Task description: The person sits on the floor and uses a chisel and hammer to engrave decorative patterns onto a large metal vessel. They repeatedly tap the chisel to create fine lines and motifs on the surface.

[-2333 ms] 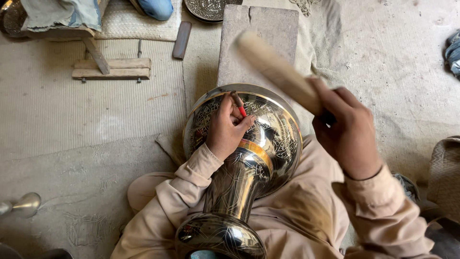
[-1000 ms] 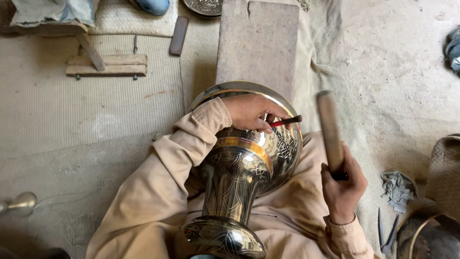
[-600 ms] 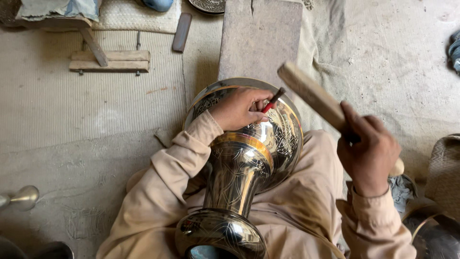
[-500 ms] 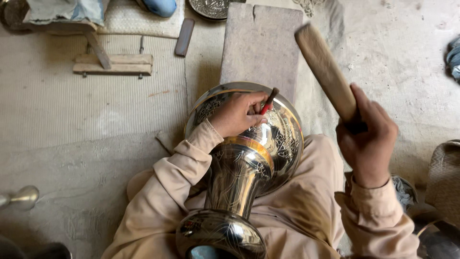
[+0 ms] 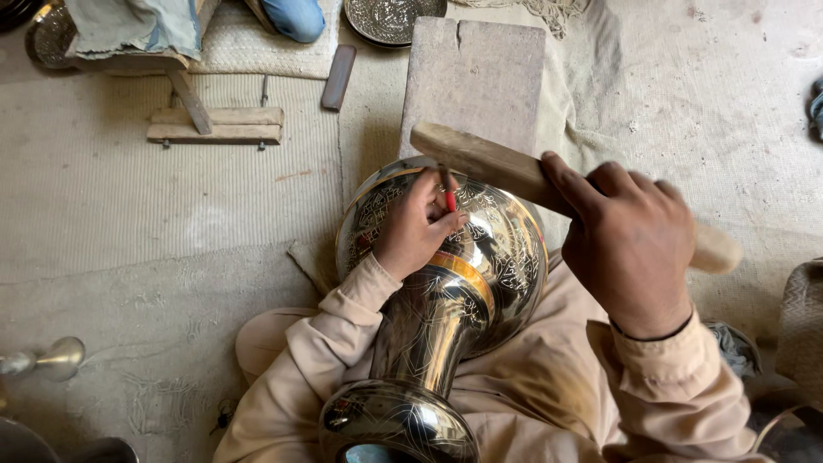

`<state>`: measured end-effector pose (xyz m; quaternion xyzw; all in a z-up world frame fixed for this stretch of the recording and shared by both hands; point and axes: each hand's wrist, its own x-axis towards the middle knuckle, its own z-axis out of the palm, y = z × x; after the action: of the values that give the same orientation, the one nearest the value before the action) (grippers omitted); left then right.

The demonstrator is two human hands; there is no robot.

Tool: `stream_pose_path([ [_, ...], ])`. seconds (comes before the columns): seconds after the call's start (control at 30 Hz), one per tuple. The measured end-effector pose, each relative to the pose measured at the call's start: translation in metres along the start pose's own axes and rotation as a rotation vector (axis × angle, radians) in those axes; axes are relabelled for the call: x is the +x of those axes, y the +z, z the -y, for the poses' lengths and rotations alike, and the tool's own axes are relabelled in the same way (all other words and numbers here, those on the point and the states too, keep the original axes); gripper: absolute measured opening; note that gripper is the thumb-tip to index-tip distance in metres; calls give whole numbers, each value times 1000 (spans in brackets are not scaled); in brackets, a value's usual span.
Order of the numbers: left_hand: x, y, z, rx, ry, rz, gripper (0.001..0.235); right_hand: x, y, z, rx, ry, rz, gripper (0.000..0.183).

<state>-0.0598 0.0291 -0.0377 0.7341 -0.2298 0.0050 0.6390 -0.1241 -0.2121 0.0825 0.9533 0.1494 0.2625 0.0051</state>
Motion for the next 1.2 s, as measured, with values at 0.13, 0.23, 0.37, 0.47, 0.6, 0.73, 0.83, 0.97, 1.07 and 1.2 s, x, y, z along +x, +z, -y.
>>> stream_pose_path([
  [0.13,21,-4,-1,147,-67,275,46,-38,31,5,261,329,54,43],
  [0.23,42,-6,-4,284,102,429,56,-69,51,4,213,444,237,51],
  [0.37,57,-10,-10,253,205,591,53,-109,61,4,675,605,29,69],
  [0.47,60,-9,-16,220,92,696,53,-134,65,10,697,600,-151,65],
  [0.6,68,-3,-22,382,70,782,48,-153,74,9,619,646,-192,65],
  [0.73,72,2,-24,400,91,849,49,-155,90,15,644,662,-364,40],
  [0.83,72,5,-22,416,101,868,46,-156,92,18,560,634,-203,65],
  [0.97,69,-2,-18,372,101,798,54,-159,92,20,813,696,-335,61],
  [1.07,66,-4,-18,369,61,770,53,-164,92,10,654,649,-183,62],
  [1.2,65,-6,-21,401,42,753,52,-160,99,2,688,673,-288,43],
])
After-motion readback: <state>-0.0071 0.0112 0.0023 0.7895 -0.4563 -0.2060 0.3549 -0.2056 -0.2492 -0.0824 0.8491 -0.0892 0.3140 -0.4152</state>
